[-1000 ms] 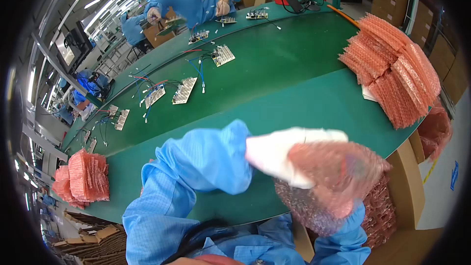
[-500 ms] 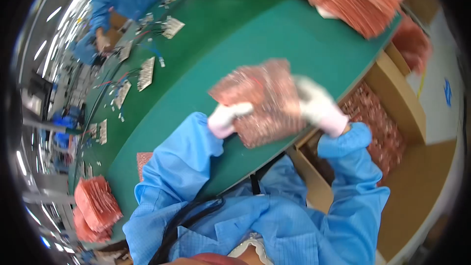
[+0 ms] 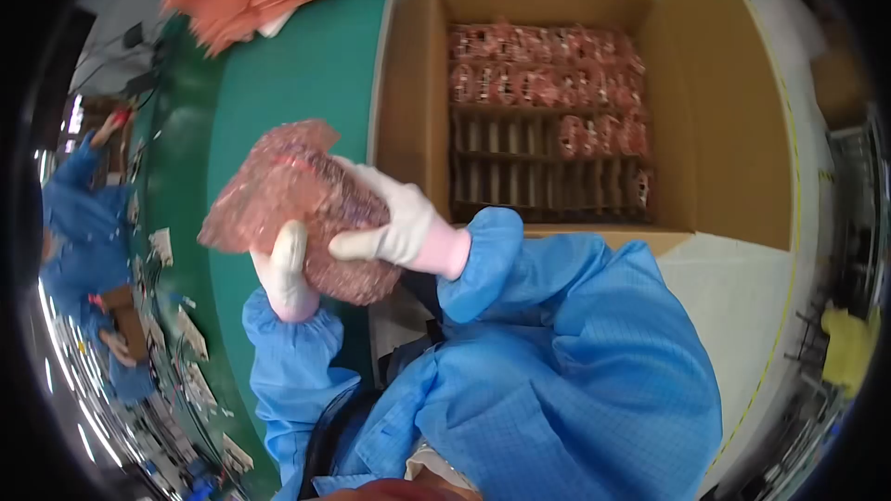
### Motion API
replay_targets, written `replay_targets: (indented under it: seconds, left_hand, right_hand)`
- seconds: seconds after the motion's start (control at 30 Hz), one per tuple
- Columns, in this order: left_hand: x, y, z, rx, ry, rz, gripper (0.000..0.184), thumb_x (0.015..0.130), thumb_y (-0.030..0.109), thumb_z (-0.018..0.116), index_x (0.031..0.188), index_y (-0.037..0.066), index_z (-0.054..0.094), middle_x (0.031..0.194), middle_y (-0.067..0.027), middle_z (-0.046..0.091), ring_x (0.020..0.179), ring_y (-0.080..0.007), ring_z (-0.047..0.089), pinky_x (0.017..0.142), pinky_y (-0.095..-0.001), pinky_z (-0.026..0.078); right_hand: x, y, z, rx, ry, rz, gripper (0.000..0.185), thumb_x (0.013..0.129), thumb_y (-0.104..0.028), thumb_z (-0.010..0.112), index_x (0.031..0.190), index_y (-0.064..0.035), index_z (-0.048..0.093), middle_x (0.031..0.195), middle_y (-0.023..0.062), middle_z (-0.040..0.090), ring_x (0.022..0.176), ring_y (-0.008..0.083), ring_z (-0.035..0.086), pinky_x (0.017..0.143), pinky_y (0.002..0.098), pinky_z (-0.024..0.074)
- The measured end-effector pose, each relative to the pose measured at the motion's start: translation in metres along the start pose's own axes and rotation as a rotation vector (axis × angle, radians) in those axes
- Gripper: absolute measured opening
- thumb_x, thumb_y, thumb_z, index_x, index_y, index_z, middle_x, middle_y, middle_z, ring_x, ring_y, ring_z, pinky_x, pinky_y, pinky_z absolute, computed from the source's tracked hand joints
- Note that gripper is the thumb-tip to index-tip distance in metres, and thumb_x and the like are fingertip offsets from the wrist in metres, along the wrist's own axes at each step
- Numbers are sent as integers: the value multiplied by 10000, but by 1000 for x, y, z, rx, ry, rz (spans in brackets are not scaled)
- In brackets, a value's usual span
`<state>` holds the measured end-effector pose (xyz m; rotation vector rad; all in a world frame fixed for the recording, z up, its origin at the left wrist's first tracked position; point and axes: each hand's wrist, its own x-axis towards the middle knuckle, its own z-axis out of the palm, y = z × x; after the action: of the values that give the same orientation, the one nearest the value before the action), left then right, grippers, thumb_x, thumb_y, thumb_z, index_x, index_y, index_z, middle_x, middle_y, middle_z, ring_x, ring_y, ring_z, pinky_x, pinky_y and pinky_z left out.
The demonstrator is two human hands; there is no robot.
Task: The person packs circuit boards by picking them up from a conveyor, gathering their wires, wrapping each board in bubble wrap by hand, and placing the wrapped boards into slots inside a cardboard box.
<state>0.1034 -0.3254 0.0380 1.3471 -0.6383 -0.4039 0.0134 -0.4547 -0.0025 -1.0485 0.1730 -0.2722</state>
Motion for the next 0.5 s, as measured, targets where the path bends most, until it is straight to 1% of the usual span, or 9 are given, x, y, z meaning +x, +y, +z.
replay_targets:
  seconds: [0.03, 0.07, 0.1, 0.17, 0.27, 0.33, 0.37, 0.43, 0.5]
  left_hand:
    - [17, -12, -3, 120, -95, 90, 544, 824, 184, 612, 1280, -35, 411, 1258, -172, 488, 1163, -287, 479, 1026, -420, 362]
    - [43, -18, -13, 17, -23, 115, 557, 852, 201, 589, 1298, -52, 373, 1286, -183, 459, 1196, -297, 448, 1054, -427, 325]
    - [72, -21, -33, -88, 56, 142, 572, 880, 219, 566, 1316, -69, 335, 1315, -194, 430, 1229, -307, 416, 1081, -433, 289]
    - [123, 5, -91, 58, 347, -24, 535, 918, 201, 521, 1311, -93, 308, 1277, -214, 452, 1231, -306, 420, 1057, -397, 347]
    - [176, -1, -234, 448, 431, 100, 530, 878, 124, 599, 1304, -61, 343, 1276, -195, 452, 1182, -248, 476, 999, -333, 405]
    - [196, 7, -320, 594, 572, 46, 595, 808, 181, 695, 1253, -75, 395, 1202, -162, 514, 1079, -214, 530, 932, -311, 421]
    - [203, 16, -361, 594, 587, -184, 641, 777, 237, 717, 1242, -88, 419, 1162, -163, 549, 1029, -219, 555, 890, -318, 440]
    - [192, 31, -369, 977, 609, -164, 688, 745, 332, 709, 1253, -58, 461, 1163, -175, 558, 993, -258, 570, 793, -337, 478]
    - [167, 49, -332, 1000, 676, -299, 761, 709, 412, 710, 1276, -26, 453, 1233, -190, 523, 1096, -280, 530, 895, -369, 448]
  right_hand:
    - [0, 0, -22, -22, 67, 13, 805, 649, -67, 773, 1340, 21, 370, 1269, 89, 490, 1188, 169, 434, 1033, 322, 313]
    - [-1, -1, -57, -350, 143, -91, 729, 664, -66, 761, 1301, 31, 420, 1210, 87, 533, 1133, 157, 477, 994, 322, 367]
    - [-2, -9, -93, -463, 248, -133, 721, 659, -231, 796, 1258, 10, 478, 1179, 146, 577, 1089, 192, 546, 943, 317, 430]
    - [-1, -19, -174, -622, 463, -174, 675, 666, -221, 784, 1239, -2, 502, 1119, 131, 614, 1007, 186, 591, 885, 320, 475]
    - [13, 1, -312, -1168, 596, 160, 642, 679, -361, 727, 1201, -34, 547, 1043, 168, 643, 992, 234, 618, 854, 321, 479]
    - [9, 26, -334, -813, 451, 272, 564, 676, -245, 708, 1180, -37, 563, 999, 179, 643, 913, 274, 618, 795, 354, 487]
    - [17, 44, -337, -854, 393, 403, 526, 689, -111, 647, 1199, -28, 550, 964, 146, 638, 873, 244, 602, 753, 347, 488]
    - [30, 132, -400, -1049, 291, 410, 455, 722, 50, 564, 1172, -11, 553, 872, 97, 623, 766, 209, 572, 659, 352, 486]
    - [51, 185, -453, -1186, 219, 584, 359, 750, 54, 554, 1101, -19, 574, 725, 67, 580, 662, 186, 551, 567, 359, 467]
